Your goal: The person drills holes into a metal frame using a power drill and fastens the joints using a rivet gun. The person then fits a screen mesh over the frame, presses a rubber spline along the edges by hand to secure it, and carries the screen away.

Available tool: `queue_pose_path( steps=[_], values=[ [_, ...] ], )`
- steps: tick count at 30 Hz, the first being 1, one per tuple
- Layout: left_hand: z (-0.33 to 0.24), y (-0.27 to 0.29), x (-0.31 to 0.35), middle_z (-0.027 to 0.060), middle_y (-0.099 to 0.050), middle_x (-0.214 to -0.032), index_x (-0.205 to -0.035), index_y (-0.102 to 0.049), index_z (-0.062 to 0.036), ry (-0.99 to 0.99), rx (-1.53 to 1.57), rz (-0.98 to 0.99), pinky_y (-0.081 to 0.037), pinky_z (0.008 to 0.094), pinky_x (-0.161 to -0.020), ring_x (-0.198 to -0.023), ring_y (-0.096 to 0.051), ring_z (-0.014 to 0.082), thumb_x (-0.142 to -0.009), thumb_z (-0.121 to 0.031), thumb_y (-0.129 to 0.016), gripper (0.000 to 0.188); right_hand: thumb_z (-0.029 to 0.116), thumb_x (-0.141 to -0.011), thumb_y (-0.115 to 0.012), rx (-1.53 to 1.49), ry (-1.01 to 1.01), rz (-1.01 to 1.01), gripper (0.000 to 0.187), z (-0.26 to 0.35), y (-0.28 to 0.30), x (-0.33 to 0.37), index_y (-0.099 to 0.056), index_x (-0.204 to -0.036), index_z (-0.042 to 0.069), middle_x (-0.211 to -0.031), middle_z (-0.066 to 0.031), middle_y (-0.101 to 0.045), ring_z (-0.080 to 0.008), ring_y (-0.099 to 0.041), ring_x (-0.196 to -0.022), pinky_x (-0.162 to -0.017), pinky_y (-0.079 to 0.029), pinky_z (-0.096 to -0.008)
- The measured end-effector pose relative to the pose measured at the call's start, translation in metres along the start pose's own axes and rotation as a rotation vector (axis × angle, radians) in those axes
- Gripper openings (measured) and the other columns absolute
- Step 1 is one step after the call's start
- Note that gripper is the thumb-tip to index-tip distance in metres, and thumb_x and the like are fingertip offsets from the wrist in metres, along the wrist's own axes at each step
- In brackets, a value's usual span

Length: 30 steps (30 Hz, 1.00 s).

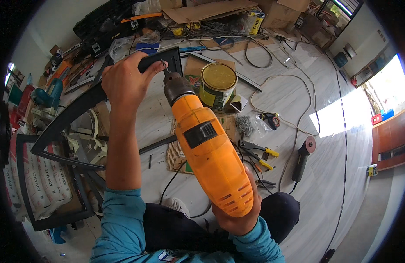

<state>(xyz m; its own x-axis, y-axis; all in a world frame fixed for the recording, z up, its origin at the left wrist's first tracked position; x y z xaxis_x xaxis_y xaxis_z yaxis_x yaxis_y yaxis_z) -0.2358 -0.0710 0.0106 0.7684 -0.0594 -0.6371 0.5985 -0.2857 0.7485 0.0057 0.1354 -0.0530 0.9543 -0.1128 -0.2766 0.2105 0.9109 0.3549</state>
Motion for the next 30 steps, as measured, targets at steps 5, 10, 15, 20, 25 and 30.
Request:
queue_pose_path(
  steps=[5, 10, 15, 20, 25, 30],
  values=[
    [-0.003, -0.003, 0.001, 0.0103, -0.069, -0.074, -0.094, -0.070, -0.0080, 0.029, 0.040, 0.017, -0.041, 0.0367, -0.078, -0.069, -0.065, 0.0259, -0.069, -0.059, -0.070, 0.057, 0.007, -0.073, -0.075, 0.170, 0.089, -0.012, 0.079, 0.008, -0.003, -0.004, -0.029, -0.137, -0.001, -0.114, -0.0189, -0.062, -0.0269, -0.065, -0.100, -0.089, -0.051, -0.0359],
    [-0.004, 0.001, 0.006, 0.0023, -0.068, -0.075, -0.083, -0.070, -0.0132, 0.006, 0.021, -0.124, -0.033, 0.0357, -0.083, -0.080, -0.062, 0.0188, -0.054, -0.042, -0.083, 0.044, 0.010, -0.071, -0.080, 0.293, 0.177, 0.041, 0.088, 0.024, -0.014, -0.005, -0.024, -0.138, -0.001, -0.112, -0.0227, -0.062, -0.0286, -0.067, -0.096, -0.081, -0.054, -0.0353],
    [-0.001, -0.002, 0.006, 0.0093, -0.071, -0.084, -0.091, -0.071, -0.0076, -0.015, 0.061, -0.120, -0.036, 0.0361, -0.086, -0.077, -0.066, 0.0220, -0.056, -0.036, -0.082, 0.047, 0.009, -0.073, -0.079, 0.376, 0.182, 0.030, 0.085, 0.038, -0.017, -0.009, -0.025, -0.138, 0.000, -0.111, -0.0239, -0.061, -0.0295, -0.067, -0.095, -0.080, -0.055, -0.0356],
    [0.003, -0.001, 0.006, 0.0094, -0.071, -0.085, -0.090, -0.072, -0.0072, -0.024, 0.064, -0.139, -0.038, 0.0364, -0.085, -0.078, -0.067, 0.0215, -0.054, -0.034, -0.083, 0.046, 0.008, -0.073, -0.078, 0.329, 0.185, 0.041, 0.085, 0.033, -0.022, -0.008, -0.024, -0.138, 0.000, -0.111, -0.0233, -0.061, -0.0295, -0.066, -0.097, -0.081, -0.054, -0.0352],
    [0.001, 0.000, 0.006, 0.0097, -0.071, -0.085, -0.091, -0.072, -0.0068, -0.043, 0.073, -0.164, -0.039, 0.0366, -0.086, -0.079, -0.067, 0.0217, -0.055, -0.035, -0.083, 0.047, 0.011, -0.072, -0.080, 0.290, 0.163, 0.017, 0.089, 0.032, -0.021, -0.005, -0.023, -0.139, 0.001, -0.110, -0.0232, -0.062, -0.0292, -0.066, -0.097, -0.082, -0.054, -0.0353],
    [-0.001, 0.001, 0.007, 0.0101, -0.071, -0.084, -0.091, -0.072, -0.0068, -0.029, 0.071, -0.129, -0.038, 0.0367, -0.085, -0.076, -0.067, 0.0222, -0.055, -0.035, -0.082, 0.047, 0.012, -0.072, -0.080, 0.321, 0.196, 0.006, 0.089, 0.036, -0.021, -0.007, -0.023, -0.139, 0.001, -0.110, -0.0233, -0.062, -0.0293, -0.067, -0.095, -0.080, -0.055, -0.0355]
  ],
)
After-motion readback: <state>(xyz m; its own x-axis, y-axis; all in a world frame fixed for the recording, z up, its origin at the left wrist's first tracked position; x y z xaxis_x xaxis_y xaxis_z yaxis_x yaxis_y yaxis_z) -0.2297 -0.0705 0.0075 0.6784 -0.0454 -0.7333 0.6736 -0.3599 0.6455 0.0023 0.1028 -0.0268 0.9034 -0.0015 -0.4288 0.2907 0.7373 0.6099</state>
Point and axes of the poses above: each hand's wrist, its own x-axis away from the middle knuckle, its own y-axis out of the back of the hand, z = x × y, the point moved 4 cm from there along -x, towards the middle knuckle
